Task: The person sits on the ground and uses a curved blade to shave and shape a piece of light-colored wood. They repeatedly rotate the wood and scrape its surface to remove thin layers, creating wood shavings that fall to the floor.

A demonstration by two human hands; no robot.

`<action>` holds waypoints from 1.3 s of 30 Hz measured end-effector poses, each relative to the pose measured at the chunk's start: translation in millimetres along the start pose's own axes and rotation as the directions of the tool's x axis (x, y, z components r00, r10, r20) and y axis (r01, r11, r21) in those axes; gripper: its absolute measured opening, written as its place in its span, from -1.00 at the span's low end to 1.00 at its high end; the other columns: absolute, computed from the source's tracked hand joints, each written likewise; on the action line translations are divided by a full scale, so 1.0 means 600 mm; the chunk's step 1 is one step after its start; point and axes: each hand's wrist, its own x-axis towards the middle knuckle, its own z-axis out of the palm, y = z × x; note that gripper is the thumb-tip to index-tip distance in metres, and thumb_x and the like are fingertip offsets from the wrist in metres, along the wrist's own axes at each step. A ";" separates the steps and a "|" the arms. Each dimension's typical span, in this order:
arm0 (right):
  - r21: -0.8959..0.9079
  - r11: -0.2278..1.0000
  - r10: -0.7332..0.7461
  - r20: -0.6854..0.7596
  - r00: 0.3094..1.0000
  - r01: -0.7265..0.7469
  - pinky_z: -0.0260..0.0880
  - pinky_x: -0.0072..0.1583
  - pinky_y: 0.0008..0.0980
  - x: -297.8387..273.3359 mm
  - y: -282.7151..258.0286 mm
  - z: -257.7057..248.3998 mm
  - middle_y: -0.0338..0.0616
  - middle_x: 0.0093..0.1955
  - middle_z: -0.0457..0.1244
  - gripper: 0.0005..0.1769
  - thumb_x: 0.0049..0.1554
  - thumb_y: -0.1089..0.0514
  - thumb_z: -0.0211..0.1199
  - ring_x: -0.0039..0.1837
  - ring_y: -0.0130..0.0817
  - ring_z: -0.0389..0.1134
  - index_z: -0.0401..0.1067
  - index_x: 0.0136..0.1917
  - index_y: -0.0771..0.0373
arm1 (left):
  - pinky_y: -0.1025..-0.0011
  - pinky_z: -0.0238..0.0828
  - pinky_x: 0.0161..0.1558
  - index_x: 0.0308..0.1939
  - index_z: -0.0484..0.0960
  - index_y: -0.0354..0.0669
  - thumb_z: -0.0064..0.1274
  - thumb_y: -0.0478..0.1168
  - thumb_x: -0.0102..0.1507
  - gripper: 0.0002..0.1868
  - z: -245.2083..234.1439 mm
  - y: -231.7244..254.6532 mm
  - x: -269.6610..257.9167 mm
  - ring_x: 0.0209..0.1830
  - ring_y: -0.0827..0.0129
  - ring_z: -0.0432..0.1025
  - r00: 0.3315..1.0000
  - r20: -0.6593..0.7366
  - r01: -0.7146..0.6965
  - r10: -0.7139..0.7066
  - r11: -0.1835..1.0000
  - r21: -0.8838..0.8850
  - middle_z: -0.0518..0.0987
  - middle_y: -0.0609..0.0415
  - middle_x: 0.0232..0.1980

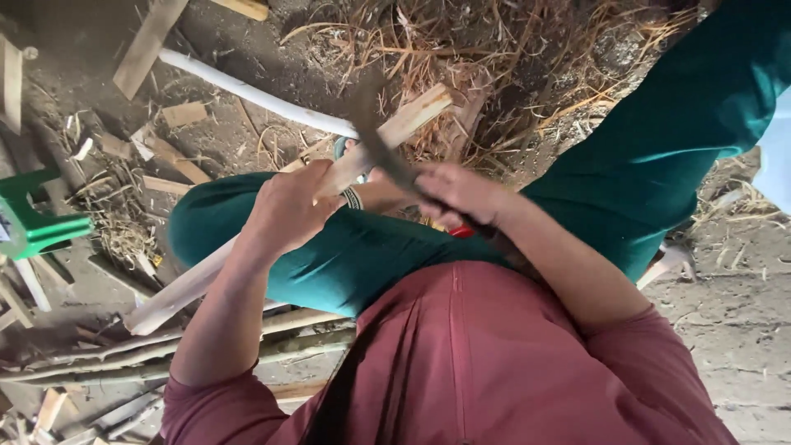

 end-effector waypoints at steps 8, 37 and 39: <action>0.162 0.985 -0.019 -0.212 0.977 0.054 0.07 -0.60 -0.51 -0.014 0.010 -0.093 -0.08 -0.47 0.04 -0.61 0.28 0.00 -0.15 -0.57 -0.42 0.04 0.03 0.30 0.18 | -0.03 0.33 -0.12 0.18 0.39 -0.03 0.00 -0.12 0.16 -0.51 0.014 -0.021 0.004 -0.10 -0.27 0.42 1.000 0.000 0.006 -0.006 1.000 -0.022 0.55 -0.24 -0.10; 0.126 0.992 0.048 -0.498 0.866 0.018 0.05 -0.46 -0.56 -0.079 -0.051 -0.149 -0.16 -0.36 0.02 -0.65 0.26 -0.14 -0.10 -0.47 -0.43 0.02 0.07 0.25 0.00 | -0.08 0.32 -0.09 0.19 0.39 -0.17 -0.05 -0.15 0.17 -0.50 0.004 -0.028 0.004 -0.08 -0.25 0.40 0.998 -0.037 -0.062 0.057 0.990 -0.123 0.53 -0.22 -0.03; 0.160 0.985 0.000 -0.388 0.922 0.068 0.00 -0.50 -0.59 -0.075 -0.060 -0.077 -0.18 -0.38 -0.07 -0.59 0.26 -0.17 -0.12 -0.49 -0.45 -0.03 -0.02 0.32 -0.09 | -0.07 0.32 -0.09 0.21 0.38 -0.15 -0.12 -0.13 0.20 -0.52 0.019 -0.039 0.003 -0.07 -0.23 0.40 0.997 -0.033 -0.079 0.075 0.990 -0.115 0.52 -0.20 -0.01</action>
